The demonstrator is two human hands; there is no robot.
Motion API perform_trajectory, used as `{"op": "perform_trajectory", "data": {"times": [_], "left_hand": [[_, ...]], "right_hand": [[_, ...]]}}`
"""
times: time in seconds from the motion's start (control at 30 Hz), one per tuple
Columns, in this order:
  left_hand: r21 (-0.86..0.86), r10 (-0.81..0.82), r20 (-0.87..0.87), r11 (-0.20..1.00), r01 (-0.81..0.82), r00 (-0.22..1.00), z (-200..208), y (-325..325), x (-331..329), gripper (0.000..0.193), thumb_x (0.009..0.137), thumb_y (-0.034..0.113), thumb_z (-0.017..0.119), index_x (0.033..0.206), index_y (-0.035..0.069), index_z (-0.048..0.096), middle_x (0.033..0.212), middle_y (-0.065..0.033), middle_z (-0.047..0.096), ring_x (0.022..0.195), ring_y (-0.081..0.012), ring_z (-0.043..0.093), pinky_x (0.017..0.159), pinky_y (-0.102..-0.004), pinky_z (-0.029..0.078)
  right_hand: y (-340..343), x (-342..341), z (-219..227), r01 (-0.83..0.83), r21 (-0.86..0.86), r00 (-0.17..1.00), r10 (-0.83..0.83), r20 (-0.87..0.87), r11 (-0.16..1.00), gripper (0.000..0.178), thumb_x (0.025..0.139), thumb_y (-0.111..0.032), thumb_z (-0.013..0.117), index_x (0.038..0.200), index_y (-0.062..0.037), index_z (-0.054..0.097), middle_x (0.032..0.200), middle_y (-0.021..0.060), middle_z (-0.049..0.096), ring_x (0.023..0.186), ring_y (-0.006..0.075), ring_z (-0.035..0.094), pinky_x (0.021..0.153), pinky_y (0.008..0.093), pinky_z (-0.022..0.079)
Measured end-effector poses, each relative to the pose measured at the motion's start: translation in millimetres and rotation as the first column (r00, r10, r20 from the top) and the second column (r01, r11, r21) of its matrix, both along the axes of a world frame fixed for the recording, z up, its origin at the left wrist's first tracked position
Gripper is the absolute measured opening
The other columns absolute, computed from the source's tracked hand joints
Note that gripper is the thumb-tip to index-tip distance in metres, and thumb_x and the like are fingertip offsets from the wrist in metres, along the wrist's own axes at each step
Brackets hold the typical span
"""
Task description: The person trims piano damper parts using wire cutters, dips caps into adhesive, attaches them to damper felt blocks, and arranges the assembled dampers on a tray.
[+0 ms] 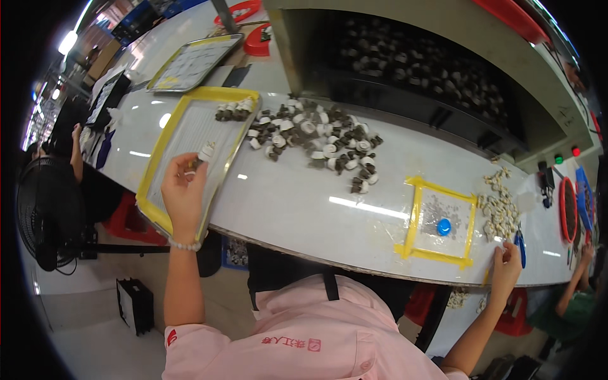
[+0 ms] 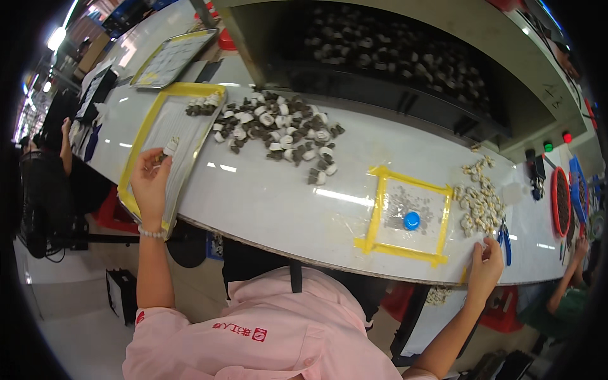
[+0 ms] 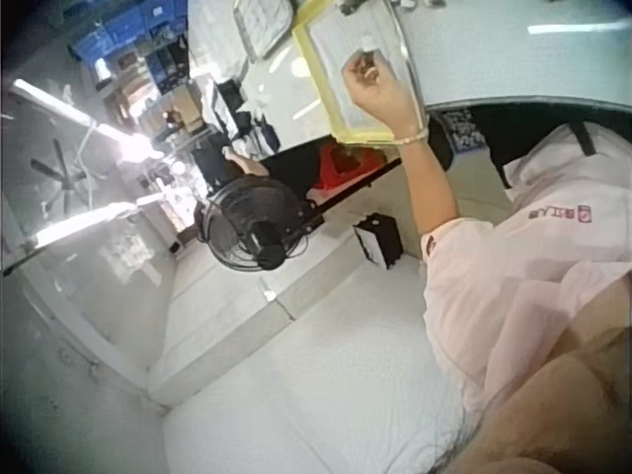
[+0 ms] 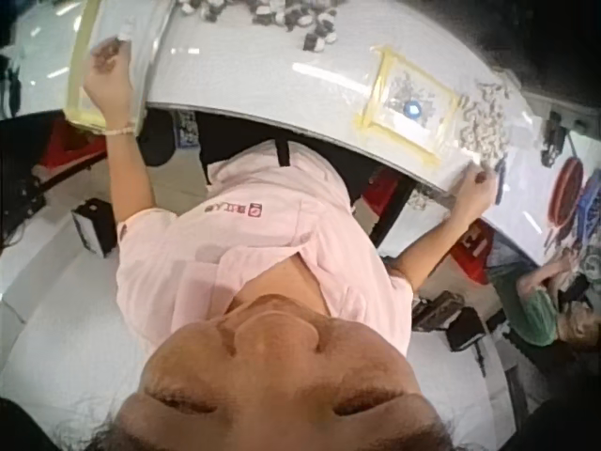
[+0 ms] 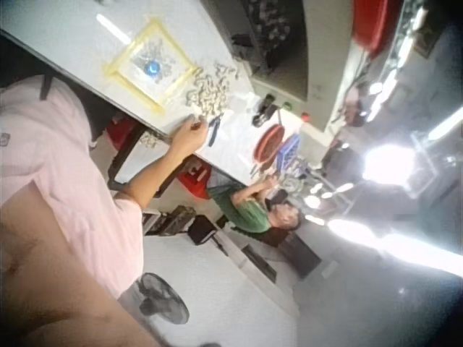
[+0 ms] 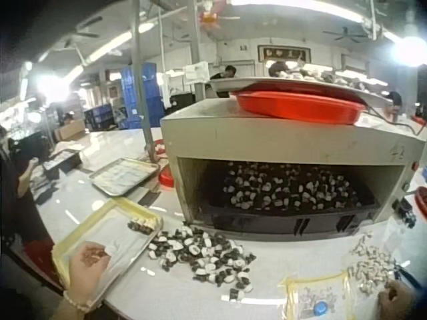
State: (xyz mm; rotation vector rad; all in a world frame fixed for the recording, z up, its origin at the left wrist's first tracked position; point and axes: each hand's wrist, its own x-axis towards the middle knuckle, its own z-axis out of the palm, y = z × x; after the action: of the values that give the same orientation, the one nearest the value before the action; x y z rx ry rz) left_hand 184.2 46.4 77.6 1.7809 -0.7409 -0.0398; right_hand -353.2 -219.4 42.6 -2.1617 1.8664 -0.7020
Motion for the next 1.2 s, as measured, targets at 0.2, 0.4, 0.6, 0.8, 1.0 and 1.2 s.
{"op": "perform_trajectory", "data": {"times": [0.2, 0.4, 0.6, 0.8, 1.0, 1.2], "left_hand": [[0.164, 0.121, 0.271, 0.972, -0.17, 0.955, -10.5, -17.0, 95.3, 0.022, 0.078, 0.006, 0.067, 0.097, -0.001, 0.06, 0.086, -0.0079, 0.065, 0.069, -0.0123, 0.059, 0.063, -0.0241, 0.047], [0.257, 0.095, 0.315, 0.949, -0.181, 0.944, -44.2, -59.8, 134.7, 0.022, 0.078, 0.012, 0.067, 0.096, 0.0, 0.062, 0.084, -0.012, 0.067, 0.068, -0.0168, 0.062, 0.064, -0.0276, 0.048], [0.295, -0.006, 0.349, 0.95, -0.103, 0.937, -52.2, -67.7, 141.0, 0.025, 0.085, 0.016, 0.06, 0.104, 0.0, 0.063, 0.089, -0.0154, 0.067, 0.077, -0.022, 0.064, 0.071, -0.0304, 0.048], [0.267, 0.022, 0.7, 0.919, -0.289, 0.714, -42.0, -69.3, 112.7, 0.029, 0.086, 0.018, 0.059, 0.11, 0.002, 0.062, 0.095, -0.0143, 0.064, 0.083, -0.0259, 0.061, 0.075, -0.0325, 0.046], [0.394, -0.644, 0.042, 0.713, 0.58, 0.764, 11.5, -89.6, -71.4, 0.032, 0.076, 0.01, 0.067, 0.106, 0.002, 0.059, 0.098, -0.0134, 0.058, 0.089, -0.0245, 0.057, 0.072, -0.035, 0.047], [0.419, -0.686, 0.388, 0.726, 0.545, 0.615, -23.7, -120.6, -130.4, 0.033, 0.075, 0.008, 0.068, 0.106, 0.0, 0.059, 0.106, -0.0148, 0.052, 0.086, -0.0305, 0.057, 0.076, -0.0331, 0.048]], "right_hand": [[-4.3, 9.1, -1.7, -0.045, 0.025, 0.974, 0.038, 0.223, 0.999, 0.021, 0.082, -0.007, 0.062, 0.101, 0.0005, 0.059, 0.079, 0.0011, 0.057, 0.067, 0.0082, 0.05, 0.058, 0.0244, 0.04], [21.7, 24.5, 5.5, -0.141, 0.137, 0.789, 0.028, 0.613, 0.981, 0.025, 0.088, -0.011, 0.058, 0.108, 0.003, 0.059, 0.089, 0.0016, 0.058, 0.079, 0.0079, 0.052, 0.071, 0.0215, 0.041], [35.6, 29.0, 6.9, -0.232, 0.257, 0.723, -0.01, 0.691, 0.938, 0.031, 0.083, -0.006, 0.062, 0.112, 0.0031, 0.059, 0.089, 0.0027, 0.06, 0.082, 0.0087, 0.054, 0.073, 0.0223, 0.043], [44.8, 59.4, 16.1, -0.43, 0.31, 0.678, 0.077, 0.731, 0.848, 0.029, 0.079, -0.001, 0.066, 0.106, 0.0054, 0.059, 0.089, 0.0039, 0.061, 0.08, 0.0098, 0.056, 0.075, 0.0231, 0.046], [50.9, 69.2, 21.8, -0.388, 0.171, 0.9, 0.332, 0.283, 0.906, 0.025, 0.069, -0.001, 0.071, 0.093, 0.0003, 0.066, 0.084, 0.0079, 0.06, 0.077, 0.0186, 0.057, 0.071, 0.0297, 0.045], [48.1, 71.1, 29.9, -0.483, 0.05, 0.875, 0.48, 0.059, 0.874, 0.023, 0.07, -0.003, 0.071, 0.093, 0.0003, 0.067, 0.085, 0.0118, 0.06, 0.078, 0.026, 0.058, 0.067, 0.0327, 0.047]]}}
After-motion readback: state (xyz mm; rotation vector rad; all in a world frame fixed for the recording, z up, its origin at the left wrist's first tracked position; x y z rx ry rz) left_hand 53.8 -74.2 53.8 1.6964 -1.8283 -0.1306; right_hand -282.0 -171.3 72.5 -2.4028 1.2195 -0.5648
